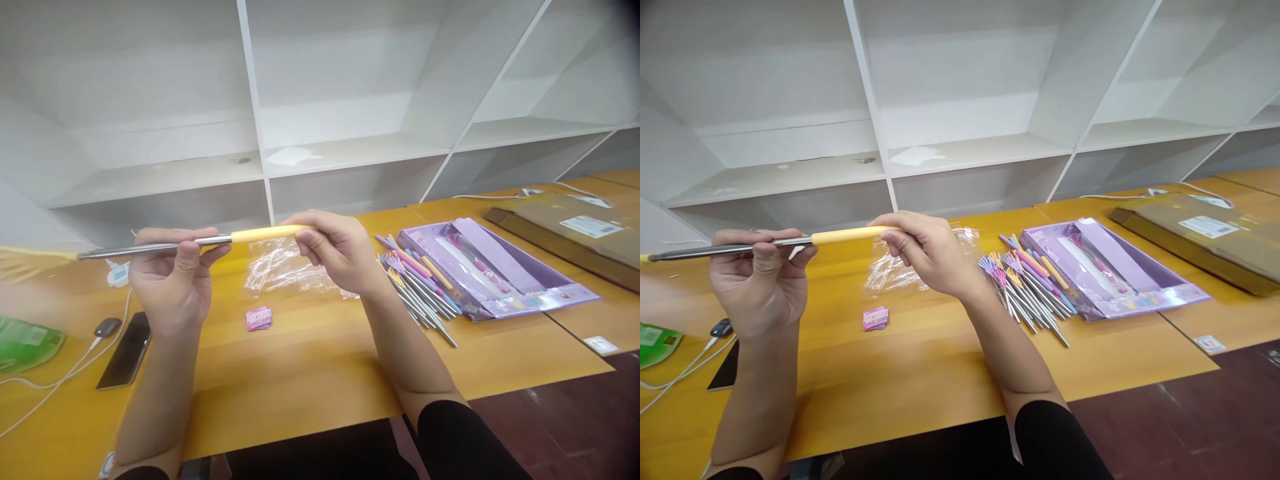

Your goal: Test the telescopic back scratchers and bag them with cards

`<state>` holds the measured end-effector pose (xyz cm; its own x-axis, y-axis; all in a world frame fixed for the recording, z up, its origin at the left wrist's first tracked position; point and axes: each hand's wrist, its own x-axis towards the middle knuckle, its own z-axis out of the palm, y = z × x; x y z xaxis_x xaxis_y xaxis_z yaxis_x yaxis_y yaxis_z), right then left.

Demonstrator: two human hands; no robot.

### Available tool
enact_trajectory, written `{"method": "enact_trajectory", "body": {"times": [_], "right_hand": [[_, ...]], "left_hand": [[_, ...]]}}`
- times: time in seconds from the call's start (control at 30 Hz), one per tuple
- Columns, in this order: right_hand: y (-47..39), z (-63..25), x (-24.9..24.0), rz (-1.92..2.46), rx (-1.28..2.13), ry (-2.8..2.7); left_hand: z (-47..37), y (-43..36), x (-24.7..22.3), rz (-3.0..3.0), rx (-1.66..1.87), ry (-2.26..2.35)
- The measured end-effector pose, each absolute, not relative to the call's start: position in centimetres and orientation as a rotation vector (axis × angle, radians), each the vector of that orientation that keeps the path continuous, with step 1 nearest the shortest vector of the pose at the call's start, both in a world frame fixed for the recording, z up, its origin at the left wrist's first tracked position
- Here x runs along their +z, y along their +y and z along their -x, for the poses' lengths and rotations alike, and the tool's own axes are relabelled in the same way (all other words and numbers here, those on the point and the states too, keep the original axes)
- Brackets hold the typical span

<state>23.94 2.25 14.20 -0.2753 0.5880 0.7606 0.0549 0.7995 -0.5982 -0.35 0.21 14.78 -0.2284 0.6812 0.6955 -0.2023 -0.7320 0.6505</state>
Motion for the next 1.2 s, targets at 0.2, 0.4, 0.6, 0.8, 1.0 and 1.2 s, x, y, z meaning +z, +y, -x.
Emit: {"method": "enact_trajectory", "body": {"times": [0.2, 0.4, 0.6, 0.8, 1.0, 1.2], "right_hand": [[2.2, -24.3, 14.4, 0.527, 0.416, -1.825], [2.0, -24.3, 14.4, 0.521, 0.359, -1.844], [1.9, -23.8, 14.4, 0.552, 0.329, -1.869], [3.0, -25.0, 14.2, 0.601, 0.506, -1.721], [3.6, -26.3, 14.3, 0.650, 0.673, -1.753], [3.4, -26.3, 14.4, 0.650, 0.634, -1.760]], "left_hand": [[0.1, 0.5, 14.5, -1.478, 2.005, 0.563], [-0.5, 0.4, 14.2, -1.500, 2.010, 0.579], [-1.3, 0.6, 14.0, -1.481, 1.995, 0.645], [1.7, 1.7, 15.4, -1.322, 1.952, 0.569], [4.8, 1.1, 16.6, -1.306, 1.948, 0.487], [4.1, 1.0, 16.1, -1.327, 2.008, 0.516]]}}
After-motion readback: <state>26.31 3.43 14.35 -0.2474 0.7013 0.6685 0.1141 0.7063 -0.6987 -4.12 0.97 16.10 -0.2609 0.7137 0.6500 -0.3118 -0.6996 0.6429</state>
